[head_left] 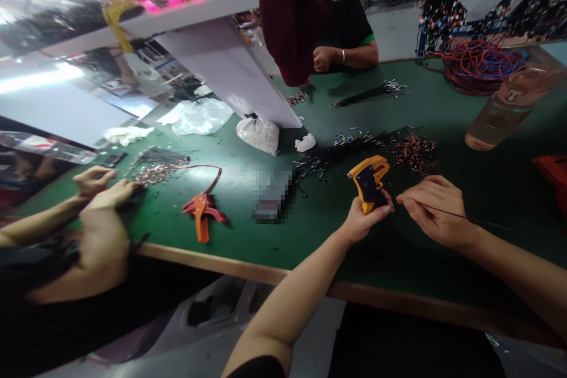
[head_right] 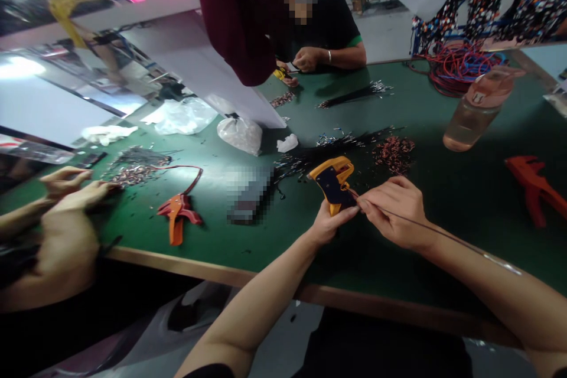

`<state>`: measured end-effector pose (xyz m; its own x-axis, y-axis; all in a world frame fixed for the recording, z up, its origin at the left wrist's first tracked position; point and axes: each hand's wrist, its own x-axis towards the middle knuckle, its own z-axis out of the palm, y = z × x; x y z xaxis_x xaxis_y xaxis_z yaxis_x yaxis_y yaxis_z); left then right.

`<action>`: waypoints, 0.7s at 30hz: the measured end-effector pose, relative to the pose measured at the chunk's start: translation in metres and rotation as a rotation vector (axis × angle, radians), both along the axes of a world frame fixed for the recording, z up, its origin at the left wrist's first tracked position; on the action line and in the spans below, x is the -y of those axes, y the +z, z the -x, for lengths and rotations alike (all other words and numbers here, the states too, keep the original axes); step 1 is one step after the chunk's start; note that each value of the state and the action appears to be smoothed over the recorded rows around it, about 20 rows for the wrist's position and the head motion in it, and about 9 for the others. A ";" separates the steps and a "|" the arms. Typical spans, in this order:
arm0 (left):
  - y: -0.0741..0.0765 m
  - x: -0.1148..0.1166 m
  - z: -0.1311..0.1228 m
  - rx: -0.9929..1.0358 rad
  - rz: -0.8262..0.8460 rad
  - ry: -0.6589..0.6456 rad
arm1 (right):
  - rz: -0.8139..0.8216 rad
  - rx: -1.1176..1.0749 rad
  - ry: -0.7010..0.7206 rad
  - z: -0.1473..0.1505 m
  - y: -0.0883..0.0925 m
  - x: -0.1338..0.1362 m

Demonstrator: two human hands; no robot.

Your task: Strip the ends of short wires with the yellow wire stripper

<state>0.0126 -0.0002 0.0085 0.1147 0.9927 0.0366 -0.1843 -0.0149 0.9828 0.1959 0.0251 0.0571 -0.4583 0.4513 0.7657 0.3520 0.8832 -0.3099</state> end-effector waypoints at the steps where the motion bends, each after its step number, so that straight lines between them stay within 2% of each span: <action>1: 0.000 0.000 0.000 -0.017 -0.007 0.003 | 0.002 0.001 0.002 0.000 0.000 0.000; 12: -0.004 0.000 -0.001 -0.033 0.065 0.024 | 0.012 0.018 -0.006 0.000 0.002 0.001; 21: -0.009 0.002 -0.003 -0.125 0.107 0.067 | 0.005 0.012 -0.009 0.000 0.000 0.000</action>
